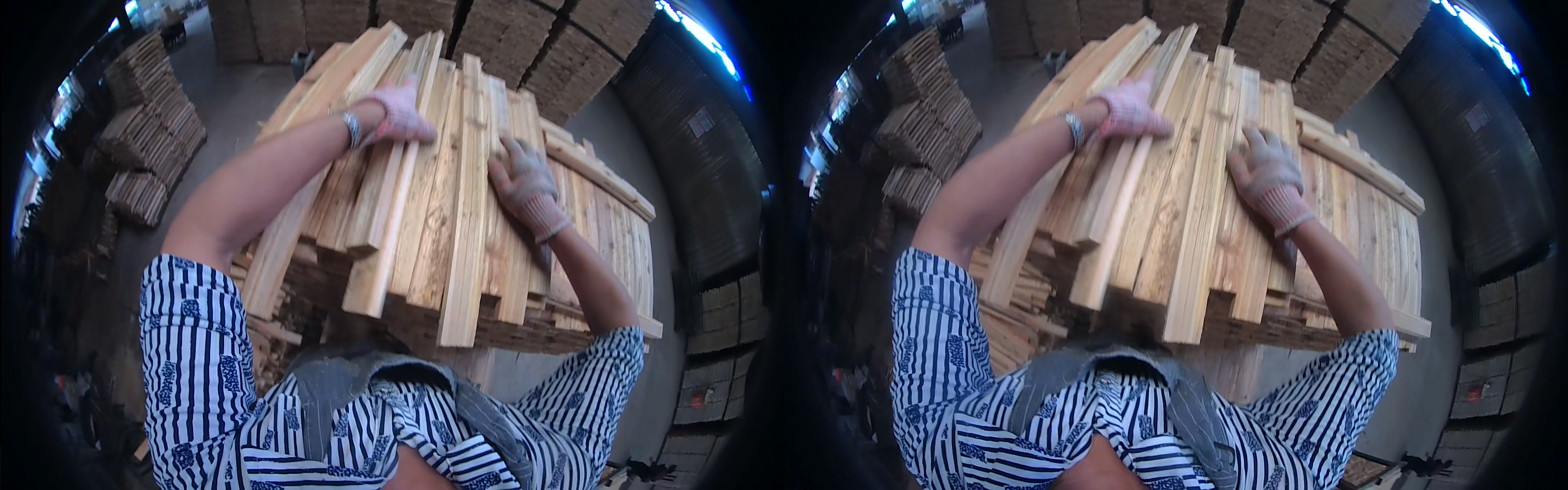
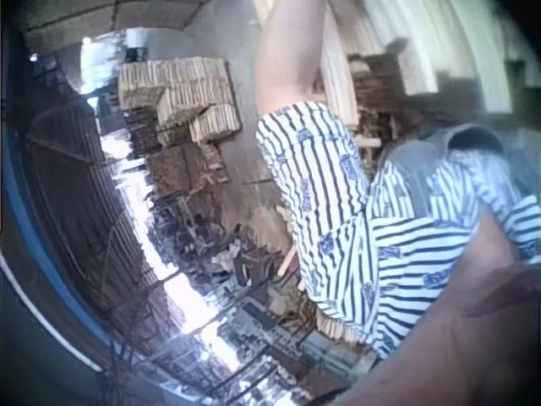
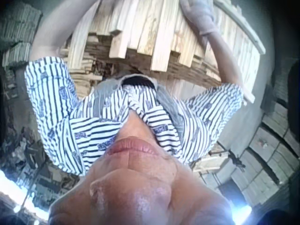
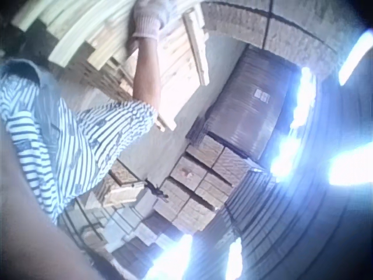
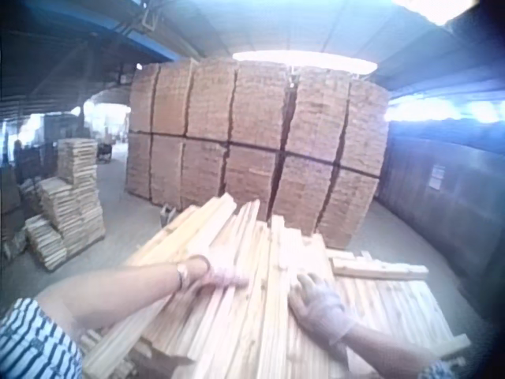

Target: The person picks up bundles of wooden planks from a large pile and stacks them onto a pallet. They repeatedly lift the wood, align the planks, and place them in a neat stack, wearing gloves for protection.

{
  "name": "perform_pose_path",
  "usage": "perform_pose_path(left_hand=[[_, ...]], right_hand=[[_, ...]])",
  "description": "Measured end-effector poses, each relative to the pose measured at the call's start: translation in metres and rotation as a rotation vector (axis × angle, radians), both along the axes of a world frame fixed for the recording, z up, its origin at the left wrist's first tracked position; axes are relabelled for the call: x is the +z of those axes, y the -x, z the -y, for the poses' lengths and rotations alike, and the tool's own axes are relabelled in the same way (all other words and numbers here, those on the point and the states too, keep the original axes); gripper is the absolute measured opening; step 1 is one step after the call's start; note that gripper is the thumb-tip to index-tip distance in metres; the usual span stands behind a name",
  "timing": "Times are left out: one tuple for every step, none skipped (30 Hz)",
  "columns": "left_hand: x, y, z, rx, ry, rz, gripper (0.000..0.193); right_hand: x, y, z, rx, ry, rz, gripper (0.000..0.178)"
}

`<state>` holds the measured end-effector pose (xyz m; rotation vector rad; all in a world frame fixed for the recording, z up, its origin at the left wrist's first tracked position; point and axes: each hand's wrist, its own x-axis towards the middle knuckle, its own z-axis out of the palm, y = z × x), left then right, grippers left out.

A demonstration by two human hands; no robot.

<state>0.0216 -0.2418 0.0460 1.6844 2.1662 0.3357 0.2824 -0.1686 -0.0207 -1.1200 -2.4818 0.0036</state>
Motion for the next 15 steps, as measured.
perform_pose_path(left_hand=[[-0.002, 0.009, -0.003, -0.033, 0.034, 0.068, 0.107], [-0.005, 0.013, -0.004, 0.006, 0.003, 0.003, 0.1], [-0.011, 0.016, -0.004, 0.046, -0.021, -0.059, 0.094], [-0.018, 0.021, -0.001, 0.084, -0.111, -0.232, 0.091], [-0.014, 0.027, 0.006, 0.131, -0.212, -0.414, 0.088], [-0.003, 0.028, 0.017, 0.091, -0.202, -0.43, 0.084], [0.0, 0.029, 0.025, 0.064, -0.149, -0.318, 0.084], [0.011, 0.033, 0.038, 0.054, -0.116, -0.216, 0.083], [0.021, 0.041, 0.046, 0.04, -0.084, -0.117, 0.083], [0.008, 0.055, 0.045, 0.078, -0.198, -0.3, 0.085], [0.01, 0.063, 0.057, 0.087, -0.239, -0.304, 0.085], [0.013, 0.068, 0.075, 0.054, -0.322, -0.125, 0.081], [0.017, 0.073, 0.093, 0.023, -0.406, 0.05, 0.077], [0.015, 0.082, 0.116, 0.041, -0.528, 0.242, 0.07], [0.007, 0.092, 0.136, 0.069, -0.645, 0.44, 0.063]], right_hand=[[-0.004, 0.008, -0.002, 0.033, -0.014, -0.008, 0.054], [-0.002, 0.015, -0.006, 0.007, -0.023, 0.028, 0.054], [-0.001, 0.018, -0.007, -0.02, -0.032, 0.066, 0.054], [-0.003, 0.016, -0.003, -0.005, 0.019, 0.038, 0.054], [-0.005, 0.019, -0.002, 0.015, 0.028, 0.015, 0.054], [-0.004, 0.015, -0.002, 0.022, 0.023, -0.009, 0.053], [-0.003, 0.012, -0.002, 0.032, 0.019, -0.033, 0.053], [-0.003, 0.011, -0.004, 0.046, -0.003, -0.045, 0.053], [0.004, 0.013, 0.003, 0.037, 0.03, -0.058, 0.053], [0.005, 0.014, 0.001, 0.054, 0.026, -0.081, 0.051], [0.005, 0.013, -0.001, 0.07, 0.026, -0.104, 0.05], [0.004, 0.013, -0.002, 0.085, 0.022, -0.145, 0.049], [0.006, 0.015, -0.004, 0.105, 0.018, -0.186, 0.048], [0.006, 0.023, 0.0, 0.149, 0.03, -0.22, 0.046], [0.006, 0.029, 0.0, 0.191, -0.04, -0.209, 0.044]])
